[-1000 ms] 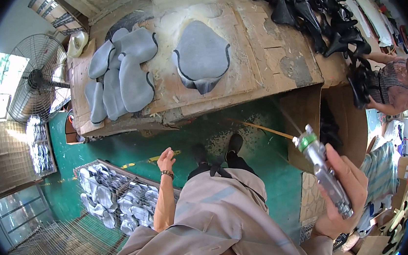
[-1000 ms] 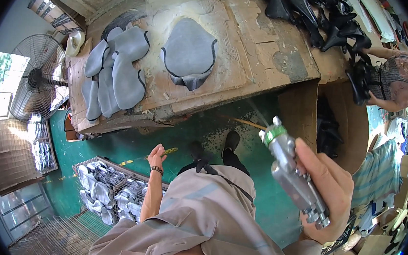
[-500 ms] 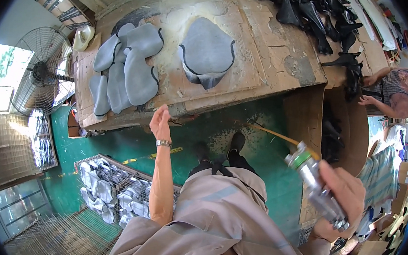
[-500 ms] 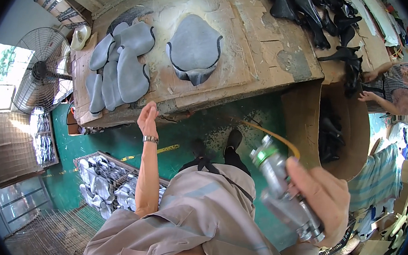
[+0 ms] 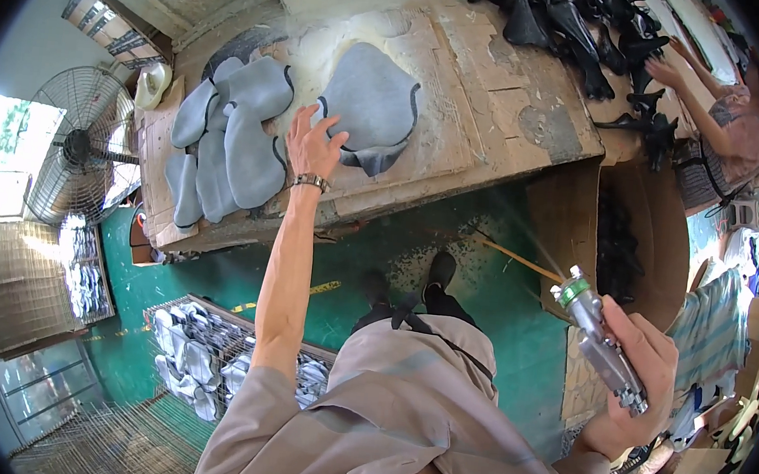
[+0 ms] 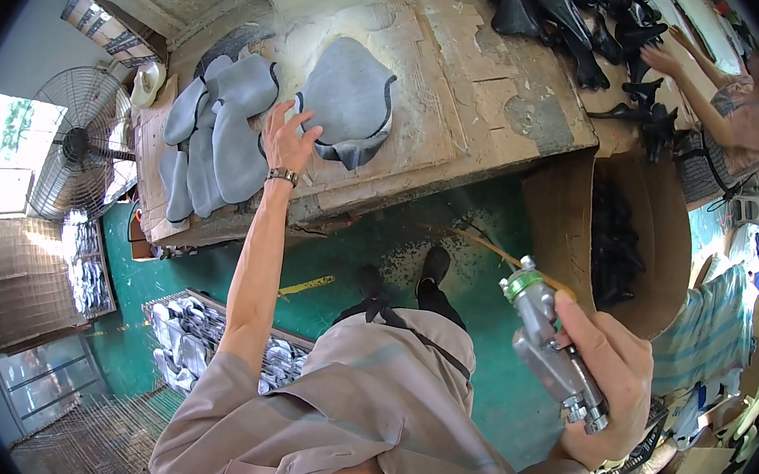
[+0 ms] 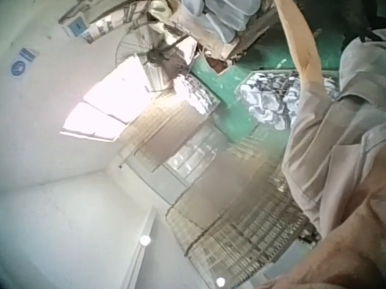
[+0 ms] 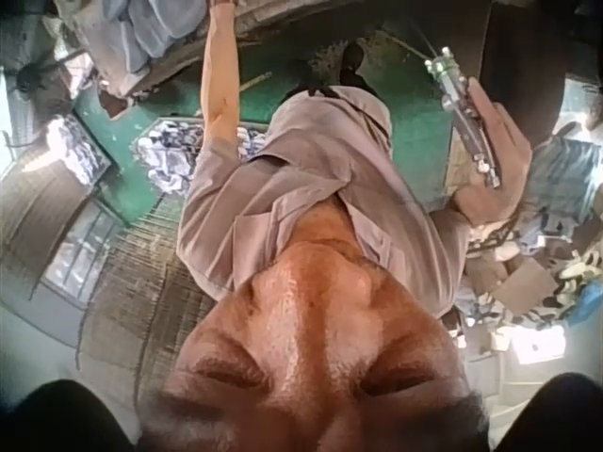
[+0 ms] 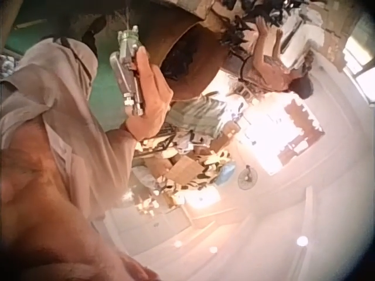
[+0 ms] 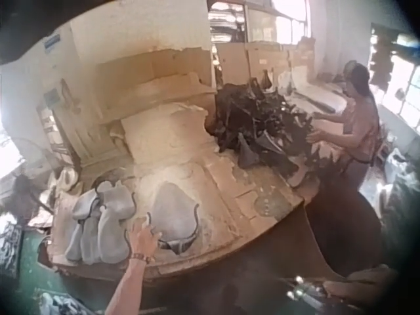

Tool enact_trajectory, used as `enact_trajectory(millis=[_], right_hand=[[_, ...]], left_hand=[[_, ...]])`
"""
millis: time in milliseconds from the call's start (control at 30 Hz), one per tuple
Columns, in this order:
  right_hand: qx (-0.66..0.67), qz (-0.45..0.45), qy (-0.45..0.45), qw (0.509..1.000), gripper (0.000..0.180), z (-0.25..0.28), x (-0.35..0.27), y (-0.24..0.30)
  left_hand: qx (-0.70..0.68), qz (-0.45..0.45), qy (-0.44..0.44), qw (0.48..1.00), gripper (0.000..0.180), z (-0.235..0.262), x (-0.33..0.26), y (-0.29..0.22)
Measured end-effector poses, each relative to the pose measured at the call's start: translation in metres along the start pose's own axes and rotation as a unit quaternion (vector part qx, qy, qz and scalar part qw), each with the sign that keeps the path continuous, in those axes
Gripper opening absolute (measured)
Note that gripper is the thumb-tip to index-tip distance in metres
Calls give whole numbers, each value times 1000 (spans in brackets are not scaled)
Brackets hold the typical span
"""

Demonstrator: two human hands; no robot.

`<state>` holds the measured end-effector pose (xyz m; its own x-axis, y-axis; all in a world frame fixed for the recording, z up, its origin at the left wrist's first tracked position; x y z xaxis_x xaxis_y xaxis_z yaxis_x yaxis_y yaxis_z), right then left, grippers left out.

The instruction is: Apply spray adhesive to fabric seat covers and organize them on a drying rack.

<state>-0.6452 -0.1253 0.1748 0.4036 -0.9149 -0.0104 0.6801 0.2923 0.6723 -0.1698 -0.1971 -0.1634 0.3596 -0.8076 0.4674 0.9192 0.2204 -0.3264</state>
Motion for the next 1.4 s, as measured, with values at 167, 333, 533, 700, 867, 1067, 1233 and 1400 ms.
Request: enact_trajectory(millis=[167,333,533,700,867,1067,1233,1400], right_hand=[[-74,46,64,994,54,12,8,-10],[1,51,39,998,54,8,11,-38],[-50,137,51,988,52,12,30,-43],[49,14,25,998,55,16,24,-51],[129,-8,68,989,59,19,28,-87],[147,55,58,986,68,9,22,-119],[153,31,66,986,79,10,19,-137],[138,20,79,987,81,11,25,-129]], left_hand=[[-59,22,4,998,23,1,6,8],[-36,47,-17,998,20,10,11,-3],[-52,37,-39,997,13,31,23,-25],[-10,-48,-72,996,9,48,75,-60],[-4,-126,-90,988,12,52,173,-136],[-25,-124,-141,982,15,7,185,-199],[-46,-86,8,995,19,-105,74,-233],[-11,43,263,964,40,-189,-13,-223]])
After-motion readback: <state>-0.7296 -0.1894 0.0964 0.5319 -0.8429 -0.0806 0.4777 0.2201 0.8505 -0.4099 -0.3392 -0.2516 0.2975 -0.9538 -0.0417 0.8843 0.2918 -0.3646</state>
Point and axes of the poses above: each hand's wrist, its own x-axis towards the middle knuckle, its own z-axis out of the back of the hand, y = z × x, the point moved 2 cm from there along x, towards the middle knuckle, and after that the axes turned 1 degree about z, right-handed, at the moved point
